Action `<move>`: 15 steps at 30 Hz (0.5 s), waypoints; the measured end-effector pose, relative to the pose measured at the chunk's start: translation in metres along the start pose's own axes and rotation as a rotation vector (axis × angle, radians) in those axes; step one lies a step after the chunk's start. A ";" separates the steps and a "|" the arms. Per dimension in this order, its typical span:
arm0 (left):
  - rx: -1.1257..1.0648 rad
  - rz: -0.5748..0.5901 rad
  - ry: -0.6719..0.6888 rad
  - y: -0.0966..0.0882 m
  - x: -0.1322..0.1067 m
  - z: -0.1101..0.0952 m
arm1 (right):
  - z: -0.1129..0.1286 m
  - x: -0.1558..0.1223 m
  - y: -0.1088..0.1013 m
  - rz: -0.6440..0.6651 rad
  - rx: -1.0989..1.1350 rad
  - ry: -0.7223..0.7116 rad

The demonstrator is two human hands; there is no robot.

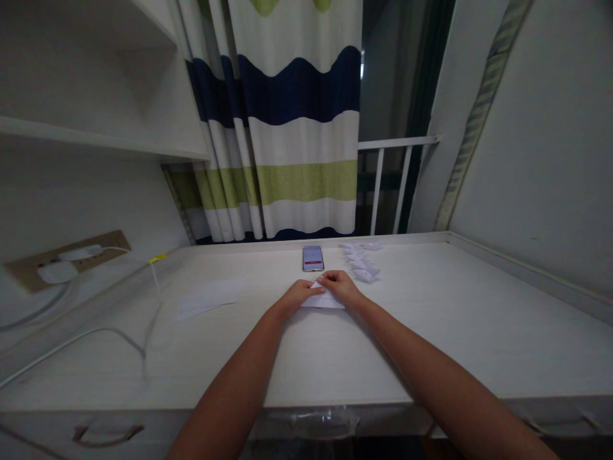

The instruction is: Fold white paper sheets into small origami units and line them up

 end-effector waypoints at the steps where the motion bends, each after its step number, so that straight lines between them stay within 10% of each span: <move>1: -0.040 0.004 -0.002 0.002 -0.001 -0.001 | 0.001 0.000 -0.001 -0.006 -0.017 -0.016; 15: -0.163 -0.036 0.051 0.002 -0.001 -0.006 | -0.001 0.003 -0.005 0.007 -0.016 -0.054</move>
Point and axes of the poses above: each hand's wrist, its own x-axis towards the middle knuckle, its own y-axis out of the palm, z = x × y, the point moved 6 cm from there along x, towards the middle knuckle, and after that the axes turned 6 degrees about -x, right-handed, at the moved point
